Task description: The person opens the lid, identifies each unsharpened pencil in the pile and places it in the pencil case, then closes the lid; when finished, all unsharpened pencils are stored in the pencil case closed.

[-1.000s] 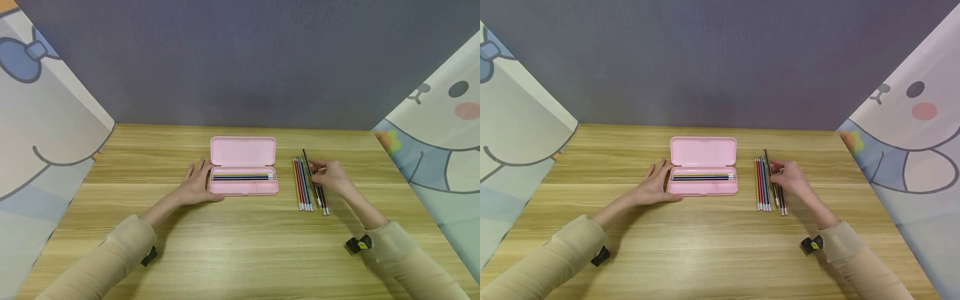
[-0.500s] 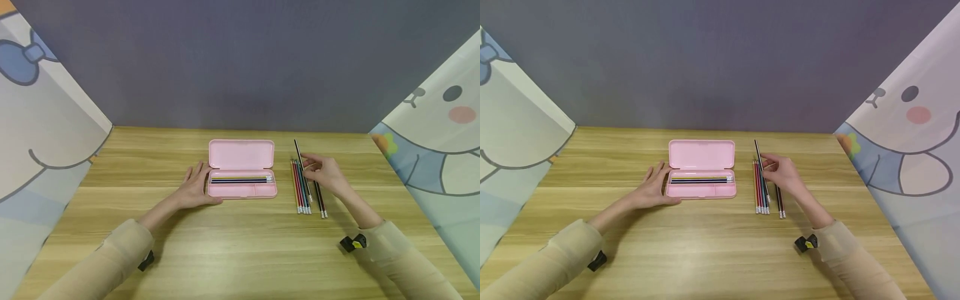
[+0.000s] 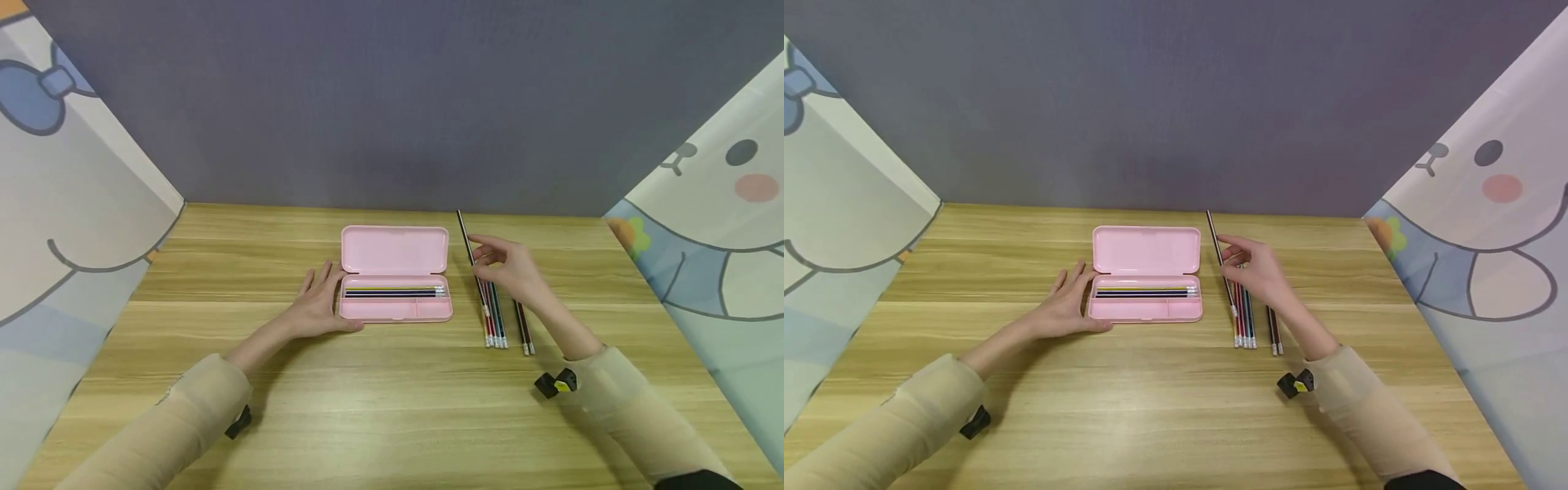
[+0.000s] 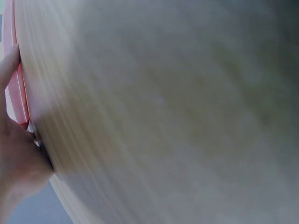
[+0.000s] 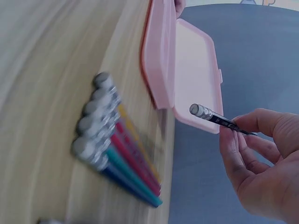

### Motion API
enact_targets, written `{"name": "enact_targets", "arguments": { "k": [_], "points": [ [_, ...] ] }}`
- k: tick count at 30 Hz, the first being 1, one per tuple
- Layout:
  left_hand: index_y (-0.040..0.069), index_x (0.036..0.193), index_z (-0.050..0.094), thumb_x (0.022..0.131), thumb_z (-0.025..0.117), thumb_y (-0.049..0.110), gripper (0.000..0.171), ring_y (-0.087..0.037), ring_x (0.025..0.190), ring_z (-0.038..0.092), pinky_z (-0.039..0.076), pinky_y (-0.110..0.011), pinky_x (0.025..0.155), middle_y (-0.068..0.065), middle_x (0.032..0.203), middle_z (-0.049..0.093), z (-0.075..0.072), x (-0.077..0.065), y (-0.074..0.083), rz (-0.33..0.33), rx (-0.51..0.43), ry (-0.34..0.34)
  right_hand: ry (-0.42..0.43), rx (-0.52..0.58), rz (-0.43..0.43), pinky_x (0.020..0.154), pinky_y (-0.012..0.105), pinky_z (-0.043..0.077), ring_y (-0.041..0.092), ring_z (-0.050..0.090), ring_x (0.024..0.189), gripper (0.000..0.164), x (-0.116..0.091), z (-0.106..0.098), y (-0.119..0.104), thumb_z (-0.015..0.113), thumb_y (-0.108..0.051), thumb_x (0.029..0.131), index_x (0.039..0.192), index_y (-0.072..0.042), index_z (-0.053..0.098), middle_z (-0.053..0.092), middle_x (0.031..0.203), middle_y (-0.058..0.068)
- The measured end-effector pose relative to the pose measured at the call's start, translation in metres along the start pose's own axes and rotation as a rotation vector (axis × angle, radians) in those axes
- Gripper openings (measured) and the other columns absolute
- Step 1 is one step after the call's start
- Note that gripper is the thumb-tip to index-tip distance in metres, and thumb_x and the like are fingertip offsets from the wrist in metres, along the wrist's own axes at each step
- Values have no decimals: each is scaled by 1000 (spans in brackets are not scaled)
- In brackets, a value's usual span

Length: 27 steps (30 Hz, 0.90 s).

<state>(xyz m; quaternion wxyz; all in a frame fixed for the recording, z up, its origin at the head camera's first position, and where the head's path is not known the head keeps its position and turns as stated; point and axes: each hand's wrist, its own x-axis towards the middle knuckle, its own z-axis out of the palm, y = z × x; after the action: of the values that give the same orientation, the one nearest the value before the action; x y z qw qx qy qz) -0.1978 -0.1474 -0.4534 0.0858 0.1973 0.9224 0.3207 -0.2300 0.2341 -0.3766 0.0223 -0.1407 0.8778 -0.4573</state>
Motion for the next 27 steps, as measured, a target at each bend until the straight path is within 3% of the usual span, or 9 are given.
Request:
{"name": "enact_targets", "arguments": {
  "k": [7, 16, 27],
  "points": [
    [15, 151, 34, 76, 86, 53, 99, -43, 161, 0, -7, -66, 128, -14, 172, 23, -1, -1, -1, 3, 4, -1, -23, 16, -45, 72, 14, 57, 10, 68, 93, 57, 13, 13, -17, 70, 4, 90, 145, -6, 58, 70, 115, 24],
    [16, 151, 33, 76, 86, 53, 99, -44, 161, 0, -7, -66, 128, -14, 172, 22, 1, 1, -1, 13, 4, -2, -47, 9, -144, 83, 21, 58, 29, 70, 99, 52, 28, 31, -35, 71, 5, 89, 140, -4, 63, 72, 112, 22],
    [15, 151, 34, 76, 86, 51, 98, -46, 161, 1, -7, -66, 128, -19, 169, 27, 0, 0, -4, 11, -4, 1, -115, 40, -227, 83, 30, 60, 30, 70, 102, 44, 43, 57, -47, 70, 3, 92, 136, -4, 66, 73, 110, 21]
  ]
}}
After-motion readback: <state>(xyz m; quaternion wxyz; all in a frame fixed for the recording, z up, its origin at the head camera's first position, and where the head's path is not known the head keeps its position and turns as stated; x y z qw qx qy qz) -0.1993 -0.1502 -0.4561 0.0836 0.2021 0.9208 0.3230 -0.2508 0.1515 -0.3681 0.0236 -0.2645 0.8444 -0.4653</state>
